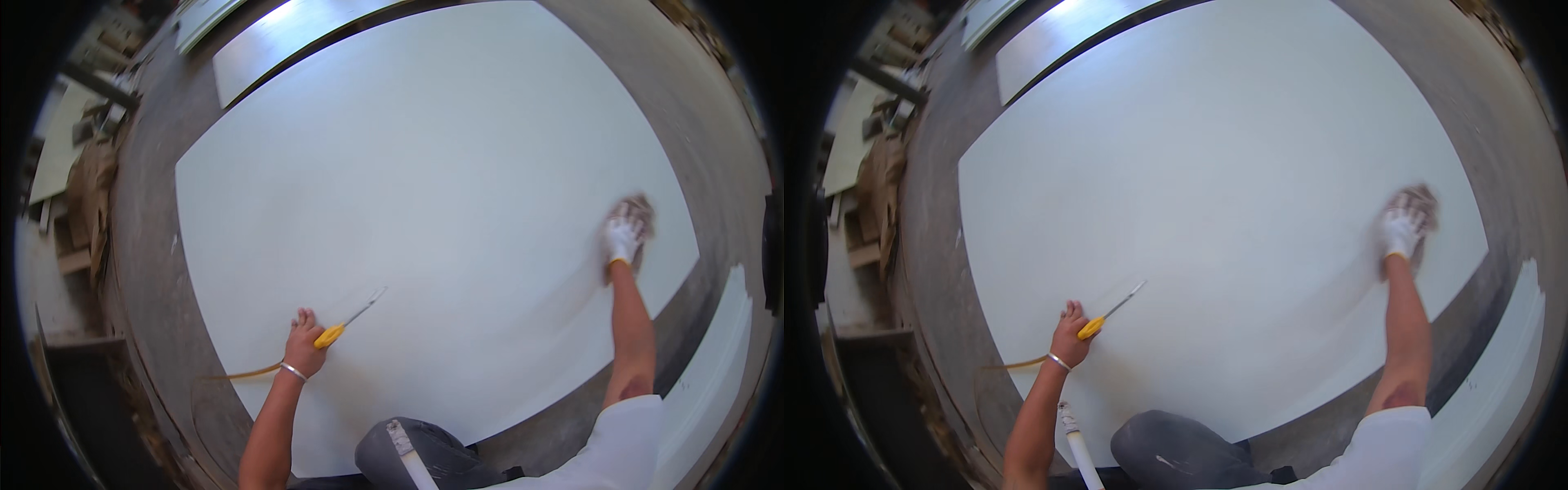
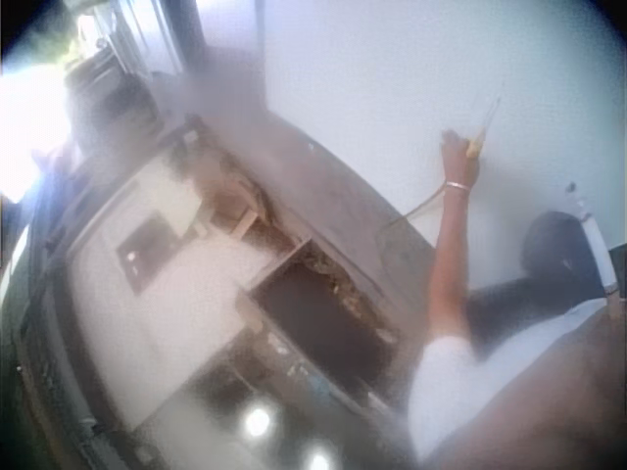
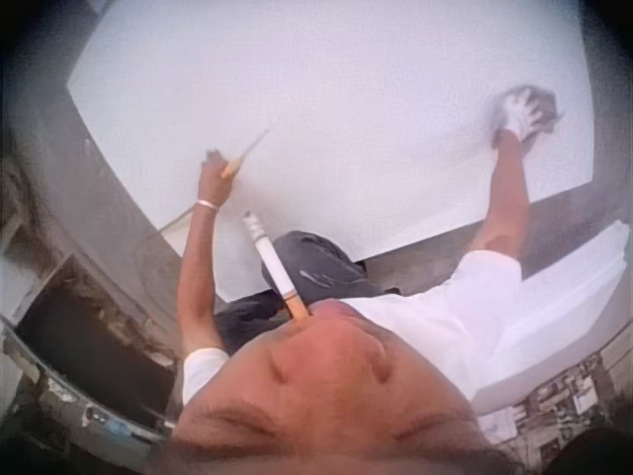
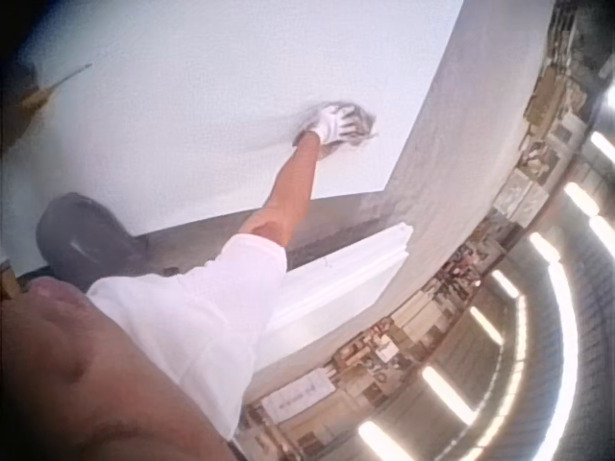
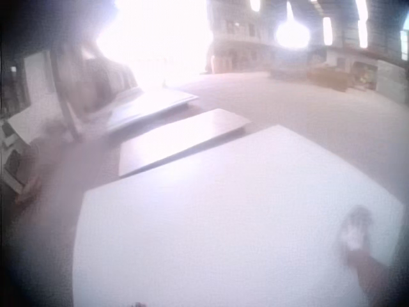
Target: The person wipes a large white panel with a cloth, repeatedly applying liquid from a bottle and using a yellow air blow gun to clear debris. They move between multiple panels, wiping each surface and occasionally using the blow gun to remove dust or residue.
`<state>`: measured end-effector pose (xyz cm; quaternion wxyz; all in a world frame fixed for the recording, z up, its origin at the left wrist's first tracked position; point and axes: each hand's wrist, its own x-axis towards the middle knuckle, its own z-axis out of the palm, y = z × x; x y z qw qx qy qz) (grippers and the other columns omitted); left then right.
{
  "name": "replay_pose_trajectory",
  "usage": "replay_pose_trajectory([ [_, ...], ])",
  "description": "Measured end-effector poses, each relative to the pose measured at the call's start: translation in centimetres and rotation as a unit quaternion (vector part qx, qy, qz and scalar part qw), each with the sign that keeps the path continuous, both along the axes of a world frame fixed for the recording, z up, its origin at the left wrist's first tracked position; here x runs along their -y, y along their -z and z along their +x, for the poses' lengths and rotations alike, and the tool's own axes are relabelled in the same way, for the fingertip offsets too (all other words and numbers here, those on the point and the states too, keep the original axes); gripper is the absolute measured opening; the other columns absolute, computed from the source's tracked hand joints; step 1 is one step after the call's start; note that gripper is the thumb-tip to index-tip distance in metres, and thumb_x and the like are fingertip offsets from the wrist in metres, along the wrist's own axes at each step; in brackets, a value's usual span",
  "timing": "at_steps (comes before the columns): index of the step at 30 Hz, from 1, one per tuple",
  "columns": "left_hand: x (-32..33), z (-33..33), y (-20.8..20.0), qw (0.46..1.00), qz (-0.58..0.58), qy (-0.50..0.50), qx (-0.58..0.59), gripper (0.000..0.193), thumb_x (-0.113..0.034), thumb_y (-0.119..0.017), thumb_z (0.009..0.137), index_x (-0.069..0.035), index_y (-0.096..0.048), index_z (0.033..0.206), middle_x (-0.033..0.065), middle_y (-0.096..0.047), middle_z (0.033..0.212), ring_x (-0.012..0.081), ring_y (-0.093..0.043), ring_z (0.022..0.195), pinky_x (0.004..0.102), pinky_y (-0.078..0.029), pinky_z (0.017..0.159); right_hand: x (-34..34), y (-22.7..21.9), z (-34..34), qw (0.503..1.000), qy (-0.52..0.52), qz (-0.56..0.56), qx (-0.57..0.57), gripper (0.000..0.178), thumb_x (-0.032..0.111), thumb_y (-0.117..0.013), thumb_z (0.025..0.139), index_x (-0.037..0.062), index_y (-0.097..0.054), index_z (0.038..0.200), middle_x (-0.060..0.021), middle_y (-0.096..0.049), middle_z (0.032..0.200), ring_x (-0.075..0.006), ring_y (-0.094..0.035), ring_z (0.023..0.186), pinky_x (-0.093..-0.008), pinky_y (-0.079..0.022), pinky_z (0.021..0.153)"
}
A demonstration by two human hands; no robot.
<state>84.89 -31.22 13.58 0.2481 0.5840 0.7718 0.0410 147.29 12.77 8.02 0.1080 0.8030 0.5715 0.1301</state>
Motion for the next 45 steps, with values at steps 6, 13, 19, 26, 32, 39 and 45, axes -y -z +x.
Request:
replay_pose_trajectory([
  [6, -0.1, 1.7, -0.4, 0.998, 0.044, -0.035, -0.007, 0.024, -0.008, -0.077, 0.081, -0.008, -0.067, 0.103, 0.035, -0.051, 0.147, 0.0523, -0.043, 0.144, 0.0568, -0.04, 0.118, -15.6, 1.5, -16.0, 0.996, -0.038, -0.008, -0.077, 0.069, 0.062, -0.024, 0.105, 0.0374, -0.016, 0.168, -0.0051, -0.006, 0.178, -0.0382, -0.003, 0.163, -0.0709, 0.005, 0.122],
  [13, -2.3, 2.1, -0.1, 0.993, 0.008, -0.105, -0.047, 0.021, -0.013, -0.072, 0.089, -0.009, -0.068, 0.109, 0.0259, -0.06, 0.143, 0.0448, -0.051, 0.14, 0.0545, -0.045, 0.116, 5.3, -6.8, -54.0, 0.707, -0.674, -0.097, -0.19, 0.057, 0.043, -0.045, 0.103, 0.0221, -0.049, 0.155, -0.0101, -0.044, 0.164, -0.0355, -0.032, 0.155, -0.0597, -0.013, 0.128],
  [19, -1.6, 1.7, 0.1, 0.976, 0.016, -0.215, 0.045, 0.021, -0.015, -0.07, 0.092, -0.008, -0.07, 0.112, 0.0182, -0.06, 0.147, 0.0337, -0.05, 0.144, 0.0579, -0.041, 0.118, -2.8, -6.8, -42.1, 0.876, -0.463, -0.064, -0.117, 0.061, 0.031, -0.044, 0.102, 0.0167, -0.041, 0.161, -0.009, -0.034, 0.17, -0.0335, -0.025, 0.158, -0.0532, -0.012, 0.13],
  [26, -3.4, 4.1, 0.3, 0.982, -0.011, -0.19, -0.018, 0.021, -0.017, -0.07, 0.091, -0.008, -0.071, 0.109, 0.025, -0.056, 0.149, 0.0422, -0.046, 0.146, 0.0614, -0.039, 0.117, -0.7, -2.2, -49.2, 0.764, -0.624, -0.047, -0.157, 0.065, 0.041, -0.053, 0.098, 0.016, -0.046, 0.158, -0.0128, -0.042, 0.165, -0.0364, -0.03, 0.156, -0.0618, -0.012, 0.128],
  [32, -4.3, 1.6, -1.3, 0.972, -0.089, -0.204, -0.075, 0.022, -0.017, -0.065, 0.092, -0.011, -0.074, 0.111, 0.0293, -0.039, 0.161, 0.0513, -0.025, 0.154, 0.0653, -0.027, 0.122, -2.9, -3.6, -37.4, 0.836, -0.52, -0.071, -0.157, 0.075, 0.036, -0.06, 0.093, 0.0104, -0.04, 0.161, -0.0173, -0.035, 0.168, -0.0364, -0.023, 0.159, -0.0507, -0.011, 0.131],
  [39, -3.1, 2.4, -0.5, 0.989, -0.016, -0.144, -0.042, 0.021, -0.013, -0.068, 0.083, -0.007, -0.07, 0.103, 0.046, -0.038, 0.152, 0.0618, -0.028, 0.149, 0.0717, -0.029, 0.117, -18.4, -2.3, -35.2, 0.99, -0.115, -0.05, -0.067, 0.067, 0.057, -0.026, 0.106, 0.0324, -0.02, 0.168, -0.0013, -0.018, 0.176, -0.0319, -0.017, 0.161, -0.0662, -0.006, 0.126],
  [45, -2.6, 3.3, -0.7, 0.991, 0.027, -0.109, -0.075, 0.016, -0.014, -0.071, 0.081, -0.006, -0.066, 0.094, 0.0496, -0.04, 0.148, 0.0666, -0.031, 0.145, 0.0752, -0.033, 0.112, -27.2, -0.5, -46.1, 0.984, -0.162, -0.033, -0.065, 0.075, 0.066, -0.027, 0.1, 0.0337, -0.02, 0.168, -0.0038, -0.017, 0.177, -0.0363, -0.015, 0.16, -0.0709, -0.006, 0.122],
])
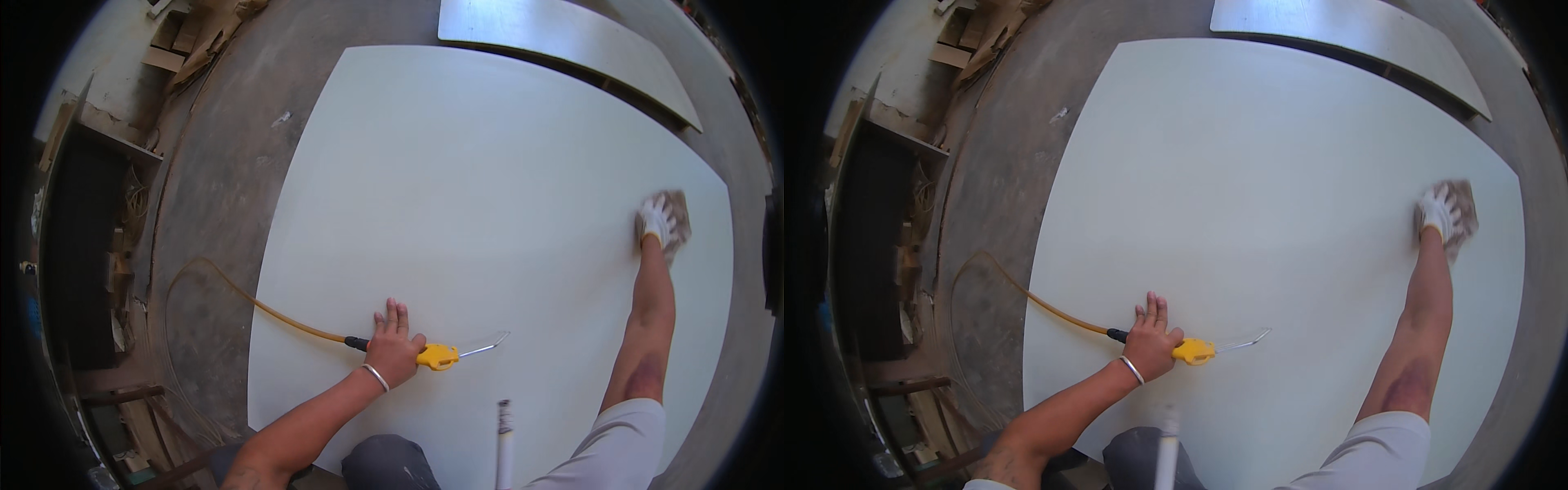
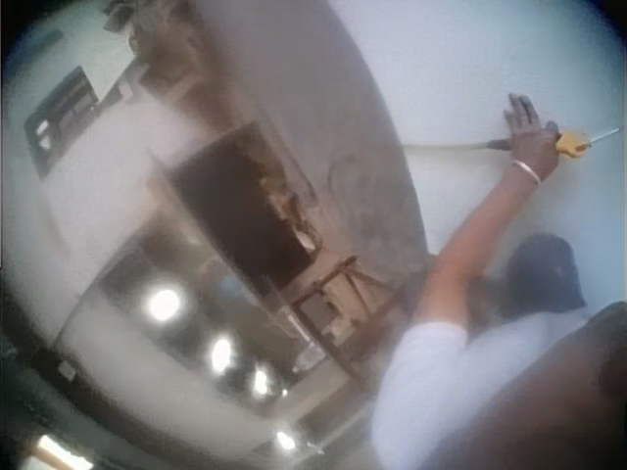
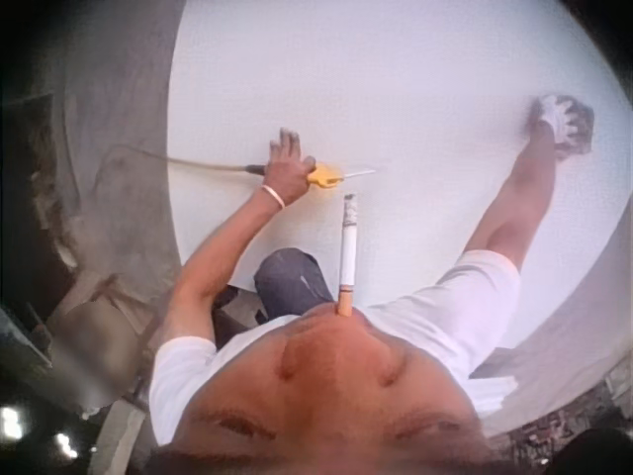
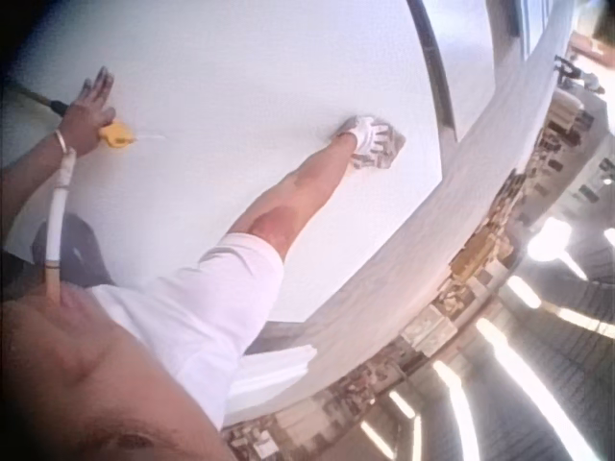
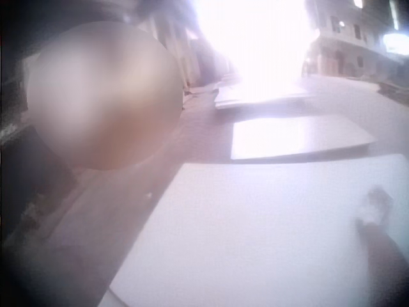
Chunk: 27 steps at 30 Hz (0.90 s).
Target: The person wipes a large white panel with a cloth, repeatedly applying liquid from a bottle and using a yellow air blow gun to clear debris. They move between multiple panels, wiping each surface and occasionally using the blow gun to remove dust or residue.
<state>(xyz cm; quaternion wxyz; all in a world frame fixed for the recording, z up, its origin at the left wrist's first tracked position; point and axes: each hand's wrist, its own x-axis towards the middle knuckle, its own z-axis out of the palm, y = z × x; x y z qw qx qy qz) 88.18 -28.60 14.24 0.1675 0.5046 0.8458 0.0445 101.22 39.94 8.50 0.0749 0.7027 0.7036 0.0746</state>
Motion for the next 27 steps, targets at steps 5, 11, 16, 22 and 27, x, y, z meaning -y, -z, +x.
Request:
replay_pose_trajectory([
  [5, -0.2, 0.2, 0.1, 1.0, 0.008, 0.0, -0.024, 0.016, -0.015, -0.073, 0.08, -0.006, -0.066, 0.09, 0.0505, -0.042, 0.145, 0.0672, -0.034, 0.143, 0.0748, -0.037, 0.11, 9.1, -3.7, -22.2, 0.958, -0.285, 0.003, 0.007, 0.067, 0.054, -0.025, 0.107, 0.0277, -0.022, 0.169, -0.0062, -0.011, 0.177, -0.0345, -0.002, 0.163, -0.0599, 0.005, 0.128],
  [11, -1.2, -0.2, 0.3, 0.998, 0.009, -0.061, -0.027, 0.017, -0.01, -0.072, 0.077, -0.003, -0.066, 0.091, 0.0439, -0.05, 0.143, 0.0597, -0.041, 0.143, 0.0678, -0.041, 0.111, 36.3, -6.3, -28.4, 0.535, -0.814, -0.086, -0.21, 0.062, 0.044, -0.049, 0.103, 0.0223, -0.044, 0.16, -0.0085, -0.031, 0.171, -0.0304, -0.02, 0.16, -0.0469, -0.014, 0.131],
  [16, -0.1, -1.3, 0.4, 0.993, 0.052, -0.101, 0.01, 0.012, -0.004, -0.069, 0.077, -0.001, -0.066, 0.089, 0.0288, -0.061, 0.143, 0.0444, -0.051, 0.142, 0.0543, -0.05, 0.11, 28.0, -5.4, -22.9, 0.658, -0.735, -0.05, -0.157, 0.047, 0.031, -0.045, 0.105, 0.0202, -0.052, 0.151, -0.0053, -0.041, 0.164, -0.0316, -0.028, 0.157, -0.0486, -0.017, 0.13],
  [22, 0.2, -1.4, 0.9, 0.995, 0.052, -0.086, -0.019, 0.009, -0.007, -0.066, 0.083, -0.001, -0.068, 0.089, 0.0238, -0.063, 0.143, 0.0407, -0.05, 0.144, 0.053, -0.048, 0.112, 2.4, -2.9, -17.8, 0.967, -0.256, -0.002, 0.001, 0.063, 0.047, -0.03, 0.108, 0.0227, -0.031, 0.166, -0.0065, -0.023, 0.175, -0.0349, -0.023, 0.159, -0.0555, -0.012, 0.129],
  [27, 0.3, -2.1, 0.8, 0.992, 0.093, -0.089, 0.001, 0.009, -0.009, -0.068, 0.084, -0.001, -0.069, 0.088, 0.0222, -0.065, 0.14, 0.0394, -0.054, 0.141, 0.0507, -0.051, 0.109, -5.5, 1.4, 0.5, 0.986, -0.143, 0.033, -0.084, 0.065, 0.047, -0.028, 0.108, 0.0229, -0.023, 0.168, -0.0063, -0.018, 0.176, -0.0338, -0.015, 0.161, -0.0559, -0.004, 0.13],
])
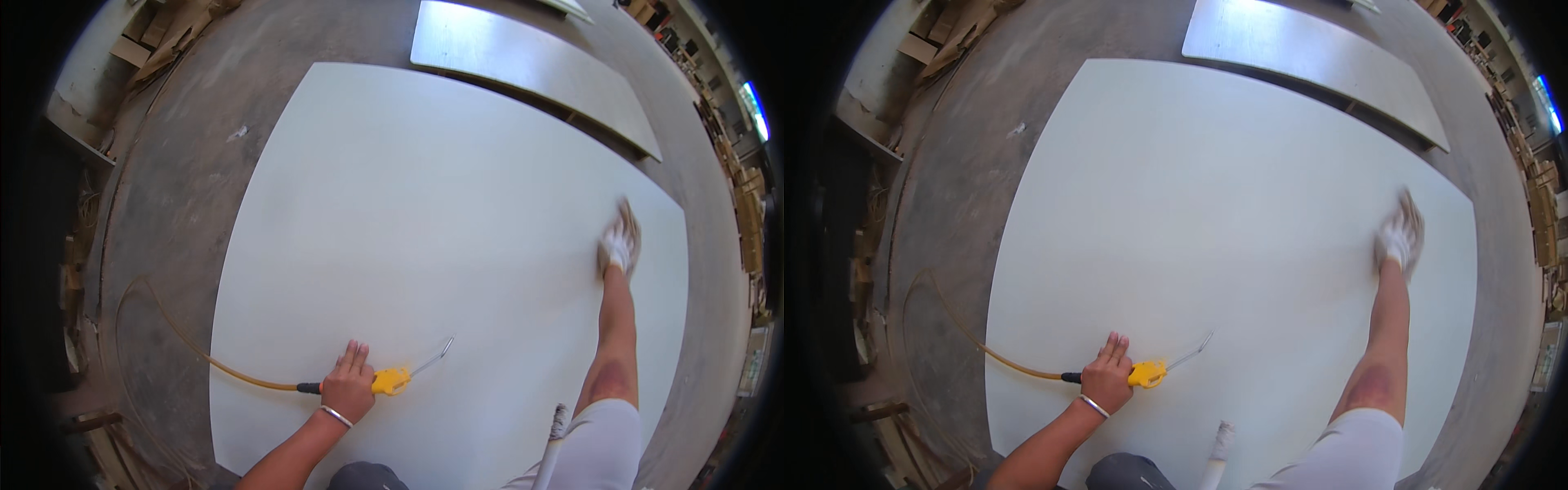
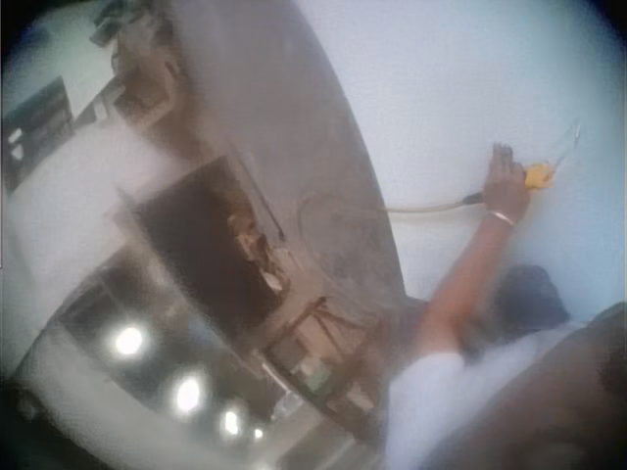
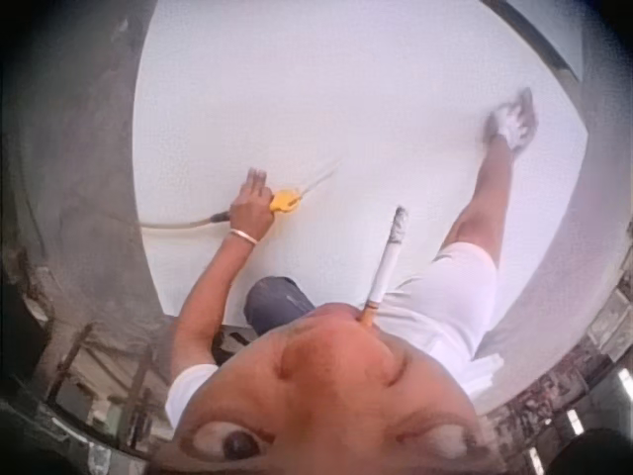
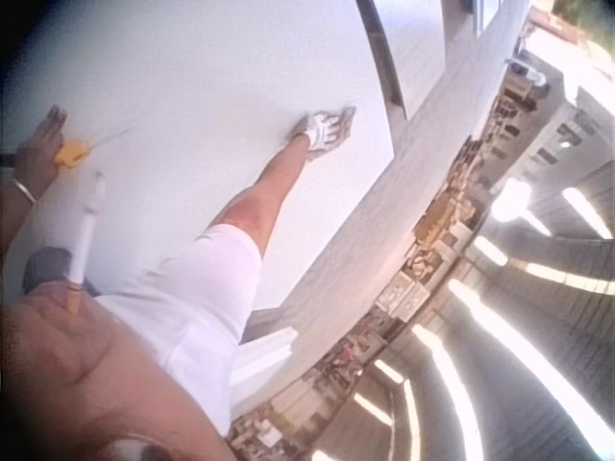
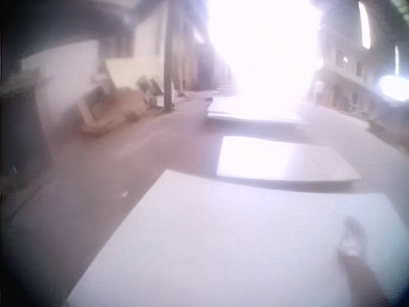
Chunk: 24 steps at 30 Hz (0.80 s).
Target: The person wipes a large white panel with a cloth, repeatedly applying liquid from a bottle and using a yellow air blow gun to clear debris. They move between multiple panels, wiping each surface and occasionally using the blow gun to remove dust or residue.
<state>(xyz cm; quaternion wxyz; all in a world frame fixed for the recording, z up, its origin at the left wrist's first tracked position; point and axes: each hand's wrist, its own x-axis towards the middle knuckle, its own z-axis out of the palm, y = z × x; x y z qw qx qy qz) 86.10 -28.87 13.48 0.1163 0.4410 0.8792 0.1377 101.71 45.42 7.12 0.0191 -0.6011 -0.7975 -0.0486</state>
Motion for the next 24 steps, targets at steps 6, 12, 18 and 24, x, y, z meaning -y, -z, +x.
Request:
replay_pose_trajectory([
  [6, 0.0, -0.1, 0.1, 1.0, 0.016, -0.002, 0.005, 0.01, -0.008, -0.071, 0.081, -0.003, -0.069, 0.088, 0.0232, -0.067, 0.138, 0.0392, -0.057, 0.138, 0.0481, -0.055, 0.105, 10.9, -0.7, 33.9, 0.906, 0.417, -0.056, -0.057, 0.076, 0.068, -0.019, 0.103, 0.0308, -0.013, 0.169, -0.0011, -0.005, 0.178, -0.0282, -0.004, 0.164, -0.0599, -0.004, 0.128],
  [12, 0.3, -0.3, -0.4, 0.998, -0.004, 0.044, -0.04, 0.01, -0.009, -0.072, 0.079, -0.003, -0.068, 0.087, 0.0249, -0.066, 0.137, 0.039, -0.058, 0.137, 0.0467, -0.058, 0.099, 14.9, 0.1, 47.2, 0.836, 0.535, -0.108, 0.055, 0.069, 0.054, -0.015, 0.107, 0.0229, -0.022, 0.167, 0.0027, -0.011, 0.178, -0.0289, -0.008, 0.163, -0.0668, -0.004, 0.125],
  [18, -0.1, -0.4, -2.2, 0.999, -0.003, 0.032, 0.006, 0.01, -0.009, -0.072, 0.078, -0.004, -0.067, 0.084, 0.026, -0.065, 0.138, 0.0408, -0.059, 0.136, 0.0506, -0.056, 0.102, 0.1, -1.6, 35.8, 0.886, 0.458, -0.07, 0.012, 0.079, 0.07, -0.02, 0.1, 0.0327, -0.013, 0.169, -0.0072, -0.011, 0.177, -0.0396, -0.008, 0.161, -0.0753, -0.005, 0.12],
  [24, 0.5, -0.4, -3.0, 0.998, -0.035, 0.054, 0.004, 0.012, -0.009, -0.071, 0.076, -0.005, -0.064, 0.085, 0.0277, -0.063, 0.139, 0.043, -0.056, 0.138, 0.0505, -0.056, 0.102, -11.5, -1.2, 9.2, 0.958, 0.035, -0.053, 0.281, 0.074, 0.06, -0.027, 0.104, 0.024, -0.015, 0.168, -0.0035, -0.011, 0.177, -0.0277, -0.012, 0.162, -0.0577, -0.016, 0.127],
])
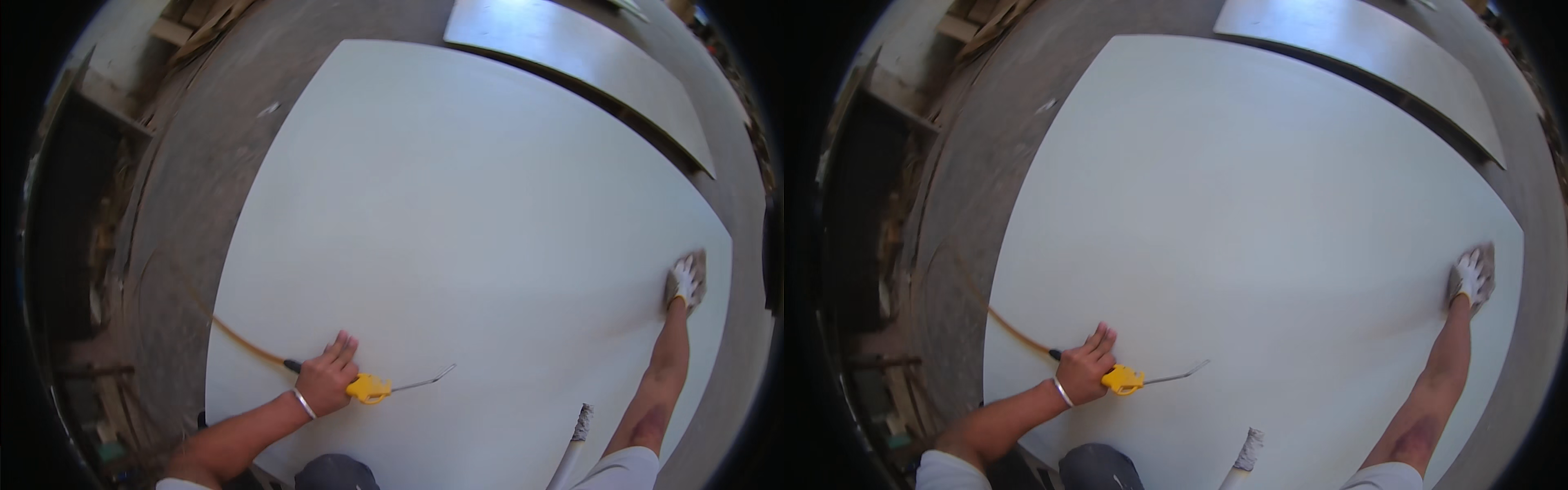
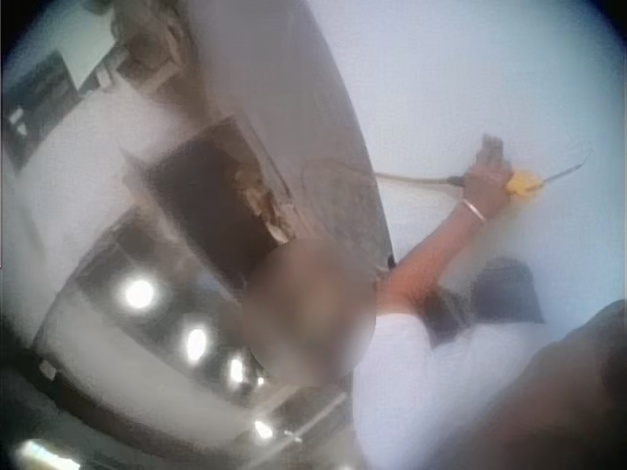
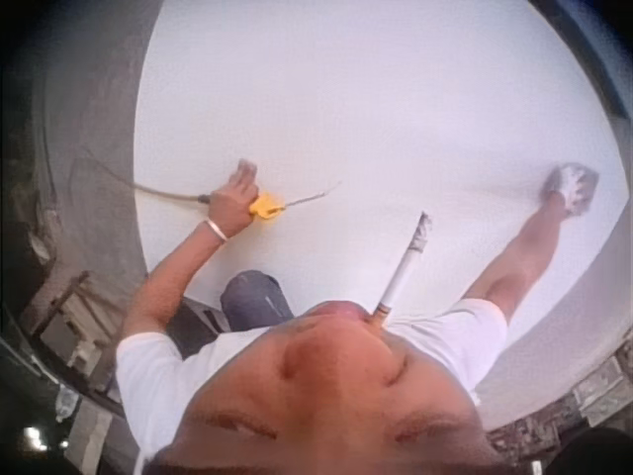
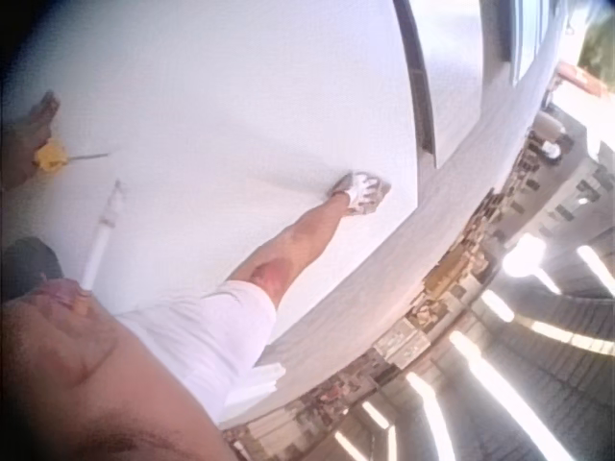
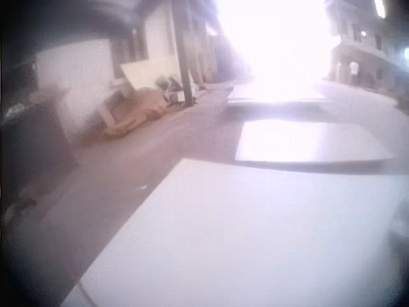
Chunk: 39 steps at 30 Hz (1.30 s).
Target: The person wipes a large white panel with a cloth, repeatedly applying liquid from a bottle and using a yellow air blow gun to clear debris. They move between multiple panels, wiping each surface and occasionally using the blow gun to remove dust or residue.
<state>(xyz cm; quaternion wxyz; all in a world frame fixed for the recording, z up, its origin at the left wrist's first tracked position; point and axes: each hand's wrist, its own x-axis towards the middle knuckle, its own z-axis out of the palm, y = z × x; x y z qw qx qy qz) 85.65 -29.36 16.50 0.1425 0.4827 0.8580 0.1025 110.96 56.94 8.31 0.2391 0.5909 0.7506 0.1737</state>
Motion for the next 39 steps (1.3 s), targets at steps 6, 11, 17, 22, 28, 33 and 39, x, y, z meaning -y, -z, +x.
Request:
replay_pose_trajectory([
  [6, -0.3, -0.1, 0.2, 0.999, -0.002, 0.031, -0.032, 0.013, -0.012, -0.071, 0.081, -0.003, -0.064, 0.087, 0.0331, -0.062, 0.138, 0.0486, -0.054, 0.138, 0.0542, -0.055, 0.103, 13.7, -2.2, -25.9, 0.978, -0.149, -0.002, -0.146, 0.071, 0.045, -0.044, 0.104, 0.0295, -0.018, 0.169, -0.0028, -0.01, 0.178, -0.0398, -0.012, 0.161, -0.0615, -0.008, 0.128],
  [11, -0.8, 1.3, 0.1, 1.0, -0.011, 0.016, -0.019, 0.016, -0.018, -0.063, 0.09, -0.002, -0.065, 0.093, 0.0384, -0.055, 0.143, 0.056, -0.045, 0.142, 0.0639, -0.047, 0.108, 33.3, -5.9, -43.8, 0.934, -0.33, 0.005, -0.139, 0.063, 0.052, -0.028, 0.108, 0.0346, -0.02, 0.168, -0.004, -0.018, 0.176, -0.0345, -0.014, 0.162, -0.0632, -0.006, 0.127],
  [17, -0.9, 1.9, 1.9, 0.997, -0.07, 0.015, -0.014, 0.022, -0.019, -0.056, 0.096, -0.001, -0.067, 0.104, 0.0365, -0.051, 0.15, 0.0521, -0.037, 0.15, 0.0615, -0.039, 0.115, 59.1, -5.7, -56.1, 0.768, -0.58, -0.122, -0.244, 0.059, 0.041, -0.049, 0.102, 0.0283, -0.044, 0.16, -0.0089, -0.037, 0.169, -0.0342, -0.024, 0.159, -0.0591, -0.007, 0.129],
  [22, -1.2, -0.4, 1.6, 0.999, -0.004, -0.004, 0.054, 0.028, -0.018, -0.058, 0.094, -0.001, -0.073, 0.111, 0.0238, -0.055, 0.152, 0.038, -0.041, 0.149, 0.0483, -0.041, 0.115, 72.1, -9.8, -46.9, 0.539, -0.772, -0.263, -0.21, 0.064, 0.031, -0.06, 0.091, 0.0206, -0.052, 0.154, -0.0114, -0.038, 0.166, -0.0338, -0.024, 0.158, -0.0568, -0.013, 0.13],
  [28, 6.1, -3.8, -2.1, 0.995, -0.06, 0.028, 0.08, 0.015, -0.016, -0.064, 0.086, -0.01, -0.077, 0.092, 0.0112, -0.073, 0.111, 0.0293, -0.063, 0.116, 0.0463, -0.054, 0.088, 67.0, -8.9, -33.8, 0.638, -0.679, -0.285, -0.223, 0.069, 0.026, -0.067, 0.085, 0.0156, -0.054, 0.152, -0.0168, -0.04, 0.165, -0.0404, -0.024, 0.157, -0.0595, -0.01, 0.13],
  [33, 25.6, -7.9, -6.9, 0.974, -0.123, -0.189, 0.016, 0.009, -0.013, -0.066, 0.081, -0.015, -0.072, 0.087, 0.0068, -0.073, 0.089, 0.0285, -0.072, 0.086, 0.0457, -0.054, 0.072, 60.2, -6.5, -26.0, 0.889, -0.398, -0.106, -0.201, 0.067, 0.031, -0.053, 0.098, 0.0185, -0.039, 0.163, -0.0114, -0.029, 0.172, -0.036, -0.019, 0.16, -0.0489, -0.009, 0.131],
  [39, 40.8, -5.4, -9.1, 0.922, -0.079, -0.378, 0.018, 0.009, -0.012, -0.074, 0.077, -0.012, -0.071, 0.086, 0.0082, -0.072, 0.086, 0.0319, -0.072, 0.085, 0.0448, -0.054, 0.073, 58.6, -6.1, -26.4, 0.981, -0.08, -0.033, -0.175, 0.068, 0.051, -0.023, 0.107, 0.0229, -0.017, 0.169, -0.0072, -0.018, 0.176, -0.0369, -0.016, 0.16, -0.0603, -0.007, 0.128],
])
